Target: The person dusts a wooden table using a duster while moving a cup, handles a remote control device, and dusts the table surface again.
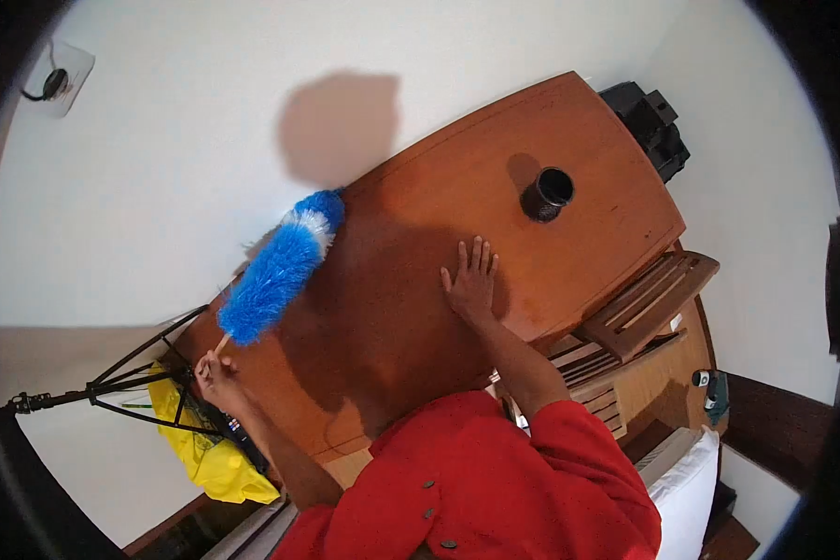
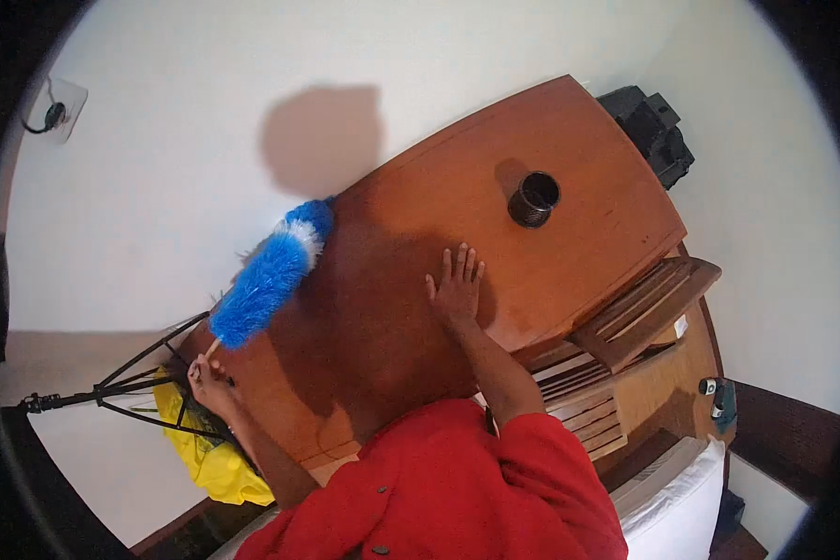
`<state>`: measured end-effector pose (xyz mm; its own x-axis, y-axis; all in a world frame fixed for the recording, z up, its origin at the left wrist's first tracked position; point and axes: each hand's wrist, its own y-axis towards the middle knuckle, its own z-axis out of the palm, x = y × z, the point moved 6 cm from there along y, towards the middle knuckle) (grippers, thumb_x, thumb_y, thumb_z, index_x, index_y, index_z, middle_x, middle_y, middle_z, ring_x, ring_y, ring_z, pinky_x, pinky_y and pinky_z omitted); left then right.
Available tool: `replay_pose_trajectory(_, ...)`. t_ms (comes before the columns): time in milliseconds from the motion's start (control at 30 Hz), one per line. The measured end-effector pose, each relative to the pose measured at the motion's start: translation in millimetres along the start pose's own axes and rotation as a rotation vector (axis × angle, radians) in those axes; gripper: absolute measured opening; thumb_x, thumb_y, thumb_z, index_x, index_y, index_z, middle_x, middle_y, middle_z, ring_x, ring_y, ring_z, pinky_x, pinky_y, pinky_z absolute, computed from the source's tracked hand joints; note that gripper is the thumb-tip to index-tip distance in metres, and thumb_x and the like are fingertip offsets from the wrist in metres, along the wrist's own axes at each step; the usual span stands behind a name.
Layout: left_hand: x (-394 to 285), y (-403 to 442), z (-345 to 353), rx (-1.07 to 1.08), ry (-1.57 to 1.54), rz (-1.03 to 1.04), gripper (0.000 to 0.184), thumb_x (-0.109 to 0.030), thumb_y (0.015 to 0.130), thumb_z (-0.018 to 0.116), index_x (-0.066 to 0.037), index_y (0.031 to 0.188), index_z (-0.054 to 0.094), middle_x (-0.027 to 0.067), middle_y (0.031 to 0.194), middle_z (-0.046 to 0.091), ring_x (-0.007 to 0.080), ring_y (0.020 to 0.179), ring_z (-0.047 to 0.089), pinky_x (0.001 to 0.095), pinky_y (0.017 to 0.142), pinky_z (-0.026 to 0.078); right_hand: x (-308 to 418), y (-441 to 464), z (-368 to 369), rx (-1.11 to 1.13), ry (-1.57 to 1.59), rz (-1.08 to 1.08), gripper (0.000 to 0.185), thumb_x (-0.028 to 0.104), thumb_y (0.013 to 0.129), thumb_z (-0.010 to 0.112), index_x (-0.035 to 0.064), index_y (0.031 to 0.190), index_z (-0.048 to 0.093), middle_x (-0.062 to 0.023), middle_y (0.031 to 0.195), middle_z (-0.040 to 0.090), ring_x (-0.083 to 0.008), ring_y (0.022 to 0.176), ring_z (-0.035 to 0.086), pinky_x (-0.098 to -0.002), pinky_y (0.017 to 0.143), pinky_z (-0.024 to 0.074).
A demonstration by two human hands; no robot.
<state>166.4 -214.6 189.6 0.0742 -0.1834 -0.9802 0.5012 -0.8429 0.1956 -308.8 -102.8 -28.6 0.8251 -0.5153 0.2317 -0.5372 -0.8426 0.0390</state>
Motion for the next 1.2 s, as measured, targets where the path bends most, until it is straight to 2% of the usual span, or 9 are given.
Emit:
replay_pose_trajectory(100,33,-18,36,0.138,-0.128,-0.046,0.025,-0.025,0.103,0.06,-0.001,0.104,0.062,0.0038,0.077,0.061,0.0113,0.065,0.053,0.025,0.058,0.045,0,-2,-6,-0.034,0.02,-0.011,0.071,0.051,0.102,0.042,0.0029,0.154,0.033,-0.025,0.162,0.018,-0.0417,0.151,0.015,-0.0605,0.122,0.0104)
replay_pose_trajectory(267,21,-86,105,0.119,-0.025,0.332,0.022,-0.022,0.105,0.056,0.0,0.104,0.061,0.0063,0.077,0.062,0.0113,0.066,0.055,0.0251,0.058,0.046,-3,-4,-1,-0.151,0.007,-0.053,0.07,0.05,0.102,0.044,0.0021,0.152,0.036,-0.0258,0.161,0.02,-0.0423,0.15,0.018,-0.061,0.121,0.0125)
replay_pose_trajectory(367,-5,-106,123,0.238,0.068,0.273,0.026,-0.023,0.107,0.052,0.002,0.105,0.061,0.0057,0.084,0.061,0.0121,0.067,0.055,0.025,0.059,0.045,-2,-4,-4,-0.084,0.028,-0.025,0.07,0.05,0.102,0.045,0.0032,0.153,0.035,-0.0248,0.162,0.021,-0.0418,0.151,0.016,-0.0597,0.122,0.0115)
replay_pose_trajectory(467,-1,-96,106,0.278,-0.035,0.252,0.029,-0.025,0.107,0.052,0.002,0.106,0.061,0.0056,0.078,0.061,0.0115,0.07,0.055,0.0267,0.064,0.046,-3,-3,3,-0.134,-0.005,-0.041,0.069,0.05,0.102,0.045,0.0033,0.153,0.035,-0.0248,0.162,0.021,-0.0413,0.151,0.016,-0.0593,0.122,0.0117)
replay_pose_trajectory(667,57,-71,69,0.312,-0.215,-0.016,0.031,-0.028,0.107,0.05,0.001,0.108,0.062,0.0058,0.08,0.065,0.0124,0.068,0.057,0.0277,0.062,0.047,-2,-3,0,-0.069,-0.016,-0.012,0.07,0.052,0.102,0.041,0.0043,0.153,0.035,-0.0234,0.163,0.02,-0.0403,0.152,0.014,-0.0578,0.123,0.0093)
replay_pose_trajectory(800,82,-103,117,0.421,-0.094,-0.289,0.03,-0.027,0.107,0.05,-0.002,0.114,0.064,0.0085,0.088,0.068,0.0136,0.071,0.059,0.0296,0.065,0.049,-2,-4,-7,-0.111,0.062,-0.035,0.07,0.049,0.101,0.044,0.0029,0.153,0.035,-0.0262,0.161,0.023,-0.0427,0.151,0.017,-0.0609,0.121,0.0111)
replay_pose_trajectory(1067,86,-196,204,0.9,-0.174,-0.673,0.039,-0.023,0.103,0.061,-0.001,0.135,0.059,0.0106,0.101,0.071,0.0144,0.082,0.065,0.029,0.067,0.052,-3,-5,-7,-0.174,0.072,-0.05,0.071,0.049,0.099,0.05,0.0037,0.152,0.037,-0.0256,0.16,0.024,-0.0422,0.15,0.02,-0.0608,0.121,0.0141)
replay_pose_trajectory(1167,115,-180,187,0.961,0.242,-0.48,0.034,-0.011,0.101,0.059,-0.004,0.135,0.062,0.0091,0.107,0.072,0.0141,0.078,0.066,0.0299,0.069,0.055,-5,-4,-2,-0.197,0.035,-0.058,0.071,0.049,0.098,0.051,0.0038,0.151,0.039,-0.0256,0.16,0.025,-0.0423,0.15,0.022,-0.0611,0.12,0.0153)
replay_pose_trajectory(1200,114,-172,178,0.942,0.347,-0.3,0.035,-0.007,0.099,0.059,-0.004,0.134,0.062,0.0101,0.107,0.072,0.0158,0.079,0.067,0.0311,0.071,0.055,-5,-5,-1,-0.197,0.038,-0.056,0.071,0.049,0.098,0.051,0.0038,0.151,0.04,-0.0256,0.16,0.025,-0.0422,0.149,0.022,-0.0611,0.12,0.0152)
